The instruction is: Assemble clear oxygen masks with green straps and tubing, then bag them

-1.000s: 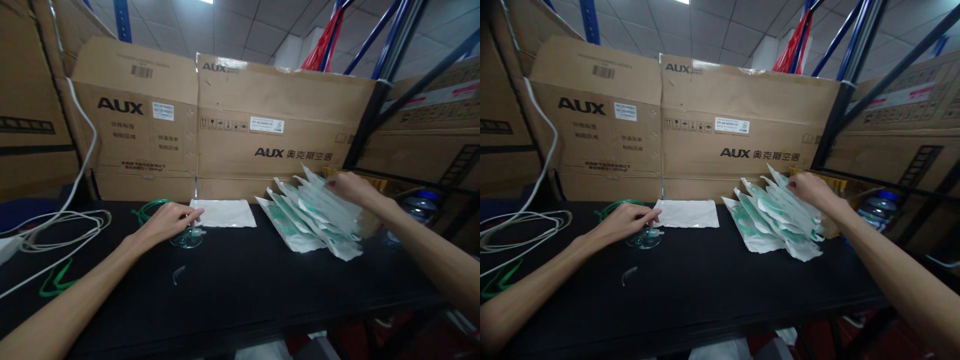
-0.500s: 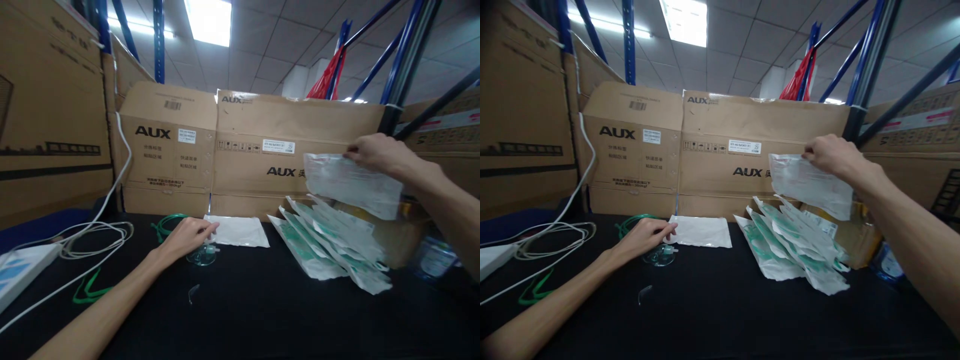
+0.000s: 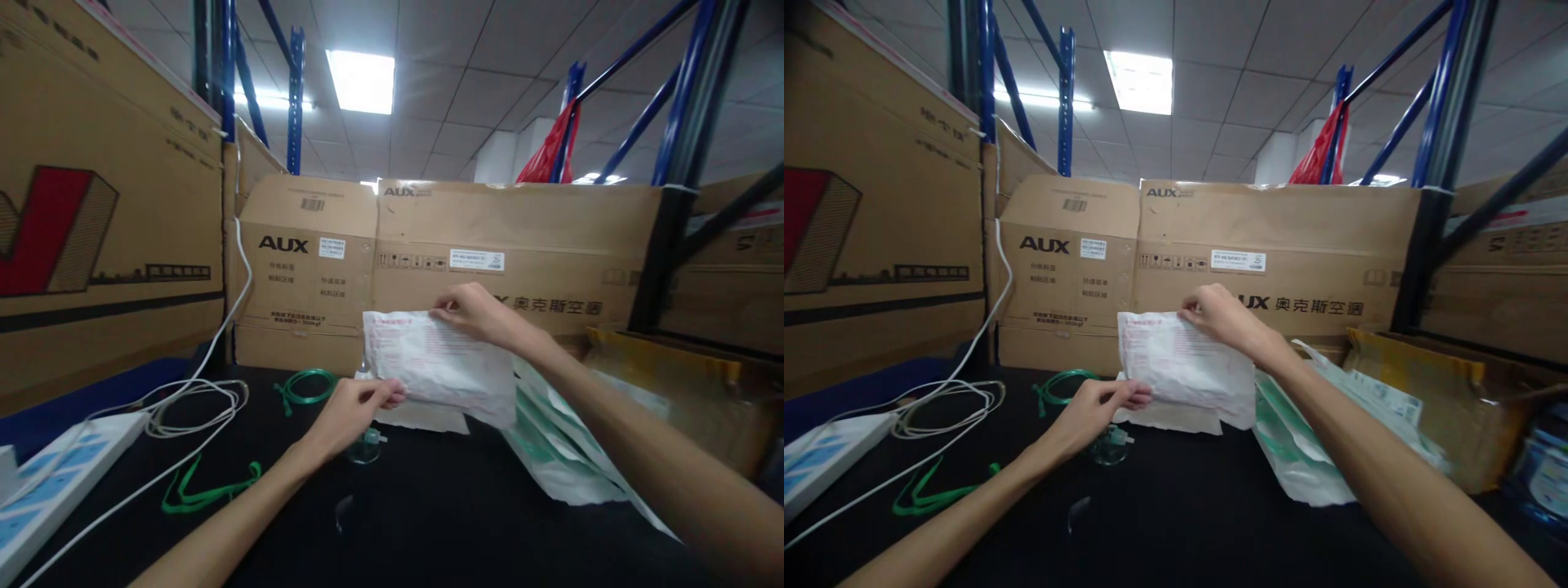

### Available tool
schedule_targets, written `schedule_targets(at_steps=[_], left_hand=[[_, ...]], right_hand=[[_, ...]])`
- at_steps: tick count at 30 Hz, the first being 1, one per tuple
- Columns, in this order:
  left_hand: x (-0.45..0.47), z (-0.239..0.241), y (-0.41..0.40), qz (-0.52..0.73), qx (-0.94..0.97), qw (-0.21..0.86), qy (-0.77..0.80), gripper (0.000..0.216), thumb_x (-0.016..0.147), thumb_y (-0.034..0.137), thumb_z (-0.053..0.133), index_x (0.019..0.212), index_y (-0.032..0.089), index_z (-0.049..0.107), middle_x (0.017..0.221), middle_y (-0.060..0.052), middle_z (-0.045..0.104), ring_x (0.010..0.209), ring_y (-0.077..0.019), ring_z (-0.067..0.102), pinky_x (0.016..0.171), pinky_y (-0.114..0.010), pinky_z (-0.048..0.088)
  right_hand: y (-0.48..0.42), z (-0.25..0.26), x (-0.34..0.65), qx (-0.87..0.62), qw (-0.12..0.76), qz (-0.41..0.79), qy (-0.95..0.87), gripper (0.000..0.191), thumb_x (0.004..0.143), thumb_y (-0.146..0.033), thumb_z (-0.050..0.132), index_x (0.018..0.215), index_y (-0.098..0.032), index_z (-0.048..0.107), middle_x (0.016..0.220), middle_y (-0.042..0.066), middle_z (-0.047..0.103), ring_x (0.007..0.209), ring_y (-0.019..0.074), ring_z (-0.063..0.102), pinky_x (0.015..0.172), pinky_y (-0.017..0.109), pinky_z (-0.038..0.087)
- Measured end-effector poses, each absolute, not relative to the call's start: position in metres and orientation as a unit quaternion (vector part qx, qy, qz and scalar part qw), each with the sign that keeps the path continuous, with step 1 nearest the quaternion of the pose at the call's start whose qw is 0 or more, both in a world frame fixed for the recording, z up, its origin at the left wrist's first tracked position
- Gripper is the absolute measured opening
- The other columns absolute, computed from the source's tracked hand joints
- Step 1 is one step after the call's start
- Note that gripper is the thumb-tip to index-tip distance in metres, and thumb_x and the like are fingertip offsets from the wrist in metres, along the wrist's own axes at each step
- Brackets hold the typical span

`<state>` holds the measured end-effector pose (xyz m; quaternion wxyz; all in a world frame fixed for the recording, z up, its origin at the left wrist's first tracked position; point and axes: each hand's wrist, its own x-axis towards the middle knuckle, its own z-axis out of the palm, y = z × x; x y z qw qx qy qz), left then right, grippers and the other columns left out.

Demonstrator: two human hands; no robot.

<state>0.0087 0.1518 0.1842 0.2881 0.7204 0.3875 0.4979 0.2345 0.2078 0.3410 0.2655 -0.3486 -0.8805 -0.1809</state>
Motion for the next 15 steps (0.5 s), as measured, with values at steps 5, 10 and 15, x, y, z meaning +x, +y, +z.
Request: schedule_targets(at_steps=[5,10,15], left_hand=[[0.009,0.183,0.16,0.564,0.555,0.542,0.283,0.064,0.091,0.064,0.06,0.126,0.011,0.068,0.132,-0.021,0.067,0.11,-0.0311,0.071,0.104,-0.045,0.051],[0.005,0.186,0.161,0.63,0.47,0.589,0.187,0.05,0.092,0.05,0.067,0.123,0.011,0.068,0.133,-0.019,0.066,0.115,-0.0309,0.067,0.104,-0.048,0.052],[0.003,0.184,0.162,0.663,0.432,0.554,0.258,0.036,0.092,0.031,0.071,0.122,0.011,0.068,0.123,-0.015,0.072,0.105,-0.0288,0.072,0.091,-0.043,0.062]], right_hand=[[0.196,0.29,0.197,-0.264,0.328,-0.352,-0.836,0.02,0.101,-0.021,0.054,0.096,-0.015,0.073,0.1,0.011,0.071,0.082,0.0216,0.064,0.068,0.031,0.044],[0.171,0.228,0.183,-0.113,0.311,-0.409,-0.851,0.023,0.102,-0.013,0.046,0.105,-0.013,0.069,0.103,0.014,0.071,0.092,0.0259,0.063,0.083,0.041,0.049],[0.168,0.198,0.197,-0.147,0.423,-0.244,-0.86,0.024,0.099,-0.022,0.053,0.116,-0.026,0.069,0.113,0.012,0.071,0.104,0.028,0.063,0.093,0.046,0.049]])
